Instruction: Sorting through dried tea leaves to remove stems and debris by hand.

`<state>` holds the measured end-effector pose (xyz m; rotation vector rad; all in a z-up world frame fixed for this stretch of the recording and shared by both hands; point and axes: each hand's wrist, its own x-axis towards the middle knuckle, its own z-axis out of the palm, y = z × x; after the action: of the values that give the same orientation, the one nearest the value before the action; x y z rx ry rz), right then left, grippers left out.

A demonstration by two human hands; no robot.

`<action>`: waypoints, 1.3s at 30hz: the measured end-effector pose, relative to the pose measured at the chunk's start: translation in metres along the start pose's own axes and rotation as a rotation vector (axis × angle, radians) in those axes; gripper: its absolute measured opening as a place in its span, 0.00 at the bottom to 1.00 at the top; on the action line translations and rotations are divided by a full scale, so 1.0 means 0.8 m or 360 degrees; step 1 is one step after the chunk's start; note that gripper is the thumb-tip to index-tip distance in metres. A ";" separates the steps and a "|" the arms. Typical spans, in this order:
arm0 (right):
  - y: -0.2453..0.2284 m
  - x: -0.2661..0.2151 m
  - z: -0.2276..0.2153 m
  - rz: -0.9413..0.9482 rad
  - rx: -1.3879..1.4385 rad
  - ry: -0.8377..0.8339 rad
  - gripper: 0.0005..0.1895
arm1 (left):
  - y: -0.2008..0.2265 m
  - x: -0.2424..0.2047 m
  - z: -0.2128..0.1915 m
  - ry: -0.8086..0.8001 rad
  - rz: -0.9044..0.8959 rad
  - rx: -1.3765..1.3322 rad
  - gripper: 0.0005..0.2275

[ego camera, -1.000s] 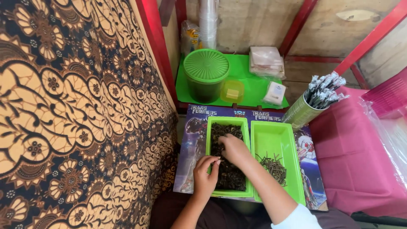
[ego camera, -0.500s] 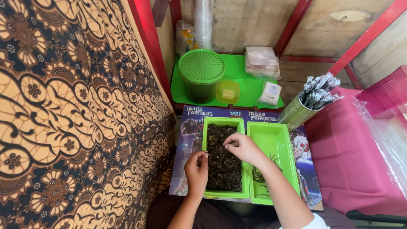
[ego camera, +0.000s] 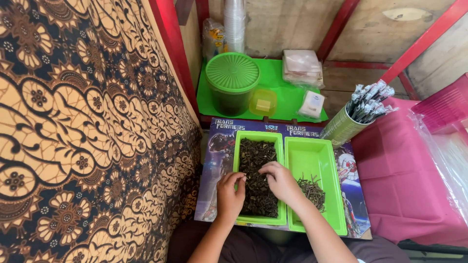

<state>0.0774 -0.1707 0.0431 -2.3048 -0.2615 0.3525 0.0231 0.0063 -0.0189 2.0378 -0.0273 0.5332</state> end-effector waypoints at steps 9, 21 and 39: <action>-0.040 -0.016 0.002 -0.0070 -0.0777 -0.0356 0.23 | 0.003 -0.006 0.001 -0.0050 -0.0002 0.0093 0.07; -0.029 -0.018 -0.012 0.0269 0.0331 -0.0187 0.18 | 0.005 -0.005 0.000 -0.0082 0.0041 0.0237 0.05; 0.010 -0.129 0.063 -0.0517 -0.0764 -0.0053 0.09 | 0.092 0.037 0.012 -0.0270 0.0190 0.0007 0.06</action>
<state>-0.0359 -0.1725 0.0213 -2.6623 -0.7995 0.1732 0.0363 -0.0336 0.0493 2.0897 -0.2510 0.4331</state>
